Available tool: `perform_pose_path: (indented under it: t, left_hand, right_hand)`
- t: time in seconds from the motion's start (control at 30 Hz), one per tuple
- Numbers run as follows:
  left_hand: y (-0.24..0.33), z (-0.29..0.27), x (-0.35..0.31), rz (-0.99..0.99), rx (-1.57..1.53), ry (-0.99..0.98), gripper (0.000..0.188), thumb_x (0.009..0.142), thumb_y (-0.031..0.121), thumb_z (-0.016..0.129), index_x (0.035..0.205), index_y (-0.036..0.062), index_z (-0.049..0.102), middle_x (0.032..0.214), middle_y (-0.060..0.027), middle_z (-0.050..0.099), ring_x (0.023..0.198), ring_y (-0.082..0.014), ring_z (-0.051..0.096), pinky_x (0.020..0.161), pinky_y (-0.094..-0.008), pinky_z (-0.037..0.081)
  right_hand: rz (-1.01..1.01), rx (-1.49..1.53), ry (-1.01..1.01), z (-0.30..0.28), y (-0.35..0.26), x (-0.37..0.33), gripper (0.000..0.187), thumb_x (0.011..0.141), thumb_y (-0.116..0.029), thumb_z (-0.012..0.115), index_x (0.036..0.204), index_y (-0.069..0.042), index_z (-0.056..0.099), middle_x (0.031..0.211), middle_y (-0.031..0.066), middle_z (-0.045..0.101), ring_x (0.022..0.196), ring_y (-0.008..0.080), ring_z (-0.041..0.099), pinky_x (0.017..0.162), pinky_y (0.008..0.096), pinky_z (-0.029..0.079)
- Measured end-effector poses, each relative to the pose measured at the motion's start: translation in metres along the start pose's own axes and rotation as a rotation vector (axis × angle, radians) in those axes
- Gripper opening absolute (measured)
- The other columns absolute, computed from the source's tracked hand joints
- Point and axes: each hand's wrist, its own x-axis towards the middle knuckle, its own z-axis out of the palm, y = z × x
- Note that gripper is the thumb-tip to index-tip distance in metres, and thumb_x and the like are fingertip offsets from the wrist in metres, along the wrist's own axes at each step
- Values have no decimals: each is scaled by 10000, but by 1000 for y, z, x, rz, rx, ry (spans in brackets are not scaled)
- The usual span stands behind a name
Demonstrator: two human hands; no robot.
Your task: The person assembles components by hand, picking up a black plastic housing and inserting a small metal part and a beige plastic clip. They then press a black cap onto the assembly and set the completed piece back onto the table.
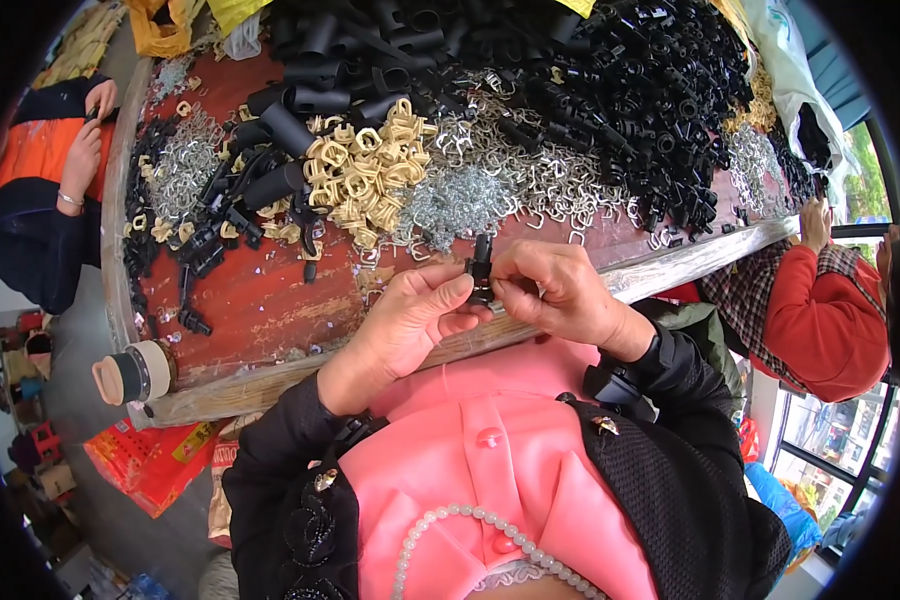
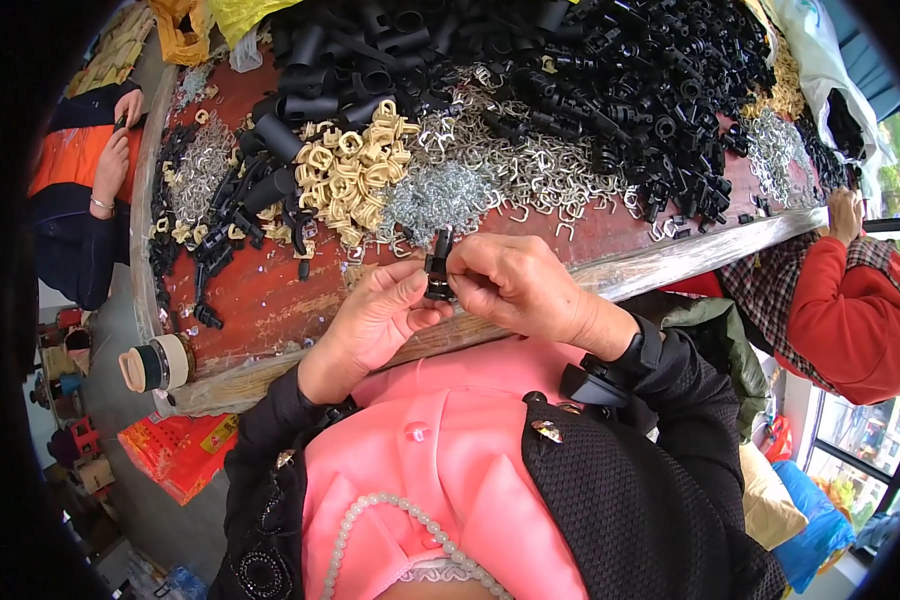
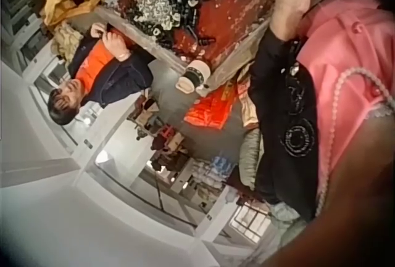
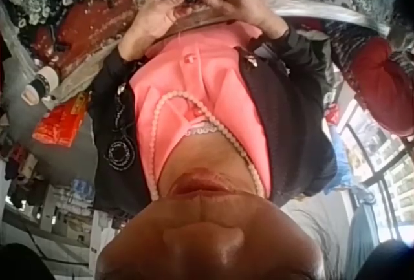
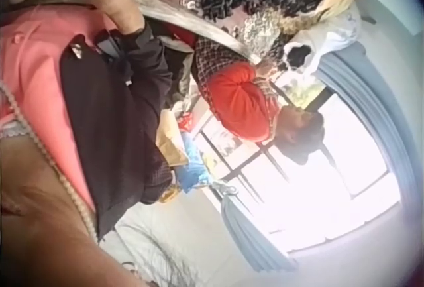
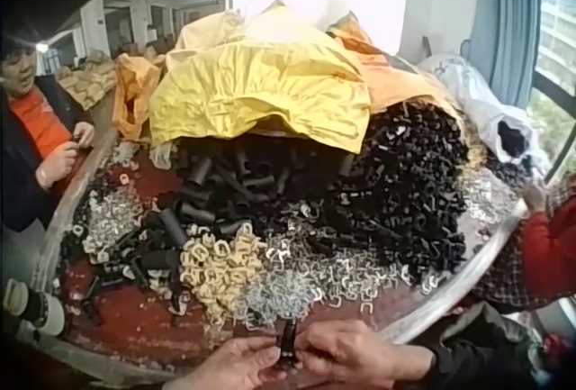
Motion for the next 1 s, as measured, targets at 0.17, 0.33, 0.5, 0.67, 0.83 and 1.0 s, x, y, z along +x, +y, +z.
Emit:
perform_pose_path:
  t: [0.17,0.33,0.5,0.67,0.83,1.0]
  left_hand:
    - [0,-4,1,-17,-16,-10,267,814,158,562,1023,-7,543,937,-73,591,772,-178,598,652,-214,490]
    - [0,-6,2,-39,-22,-3,256,814,158,563,1008,-8,546,929,-75,592,774,-181,601,651,-212,493]
    - [-2,-8,3,-37,-48,15,251,815,157,561,1005,-6,546,929,-79,591,770,-186,604,655,-210,499]
    - [-3,-8,3,-12,-42,14,253,821,148,551,1021,-7,539,938,-84,589,772,-190,604,666,-216,501]
    - [-2,-5,3,2,35,7,273,838,147,526,1060,-12,516,975,-79,575,794,-178,598,689,-225,497]
    - [-2,-1,3,34,79,14,294,850,154,509,1092,-13,496,1002,-65,558,819,-152,582,703,-230,494]
  right_hand:
    - [317,231,-85,-2,-1,-1,61,790,-49,550,783,-13,501,684,8,511,598,70,478,513,219,389]
    - [480,699,-18,11,13,-5,75,830,-82,526,803,-21,491,728,-35,478,646,21,422,544,184,366]
    - [506,612,-1,13,11,-7,67,832,-78,521,812,-23,489,731,-26,484,643,28,427,550,190,372]
    - [292,191,0,8,1,-3,68,786,-47,550,803,-20,491,687,28,498,590,88,474,520,229,390]
    - [50,9,80,10,9,-3,110,719,-10,576,792,-22,495,677,75,501,571,187,514,501,280,405]
    - [-124,-173,50,8,11,-2,165,657,2,600,782,-32,497,683,78,515,582,243,522,505,317,415]
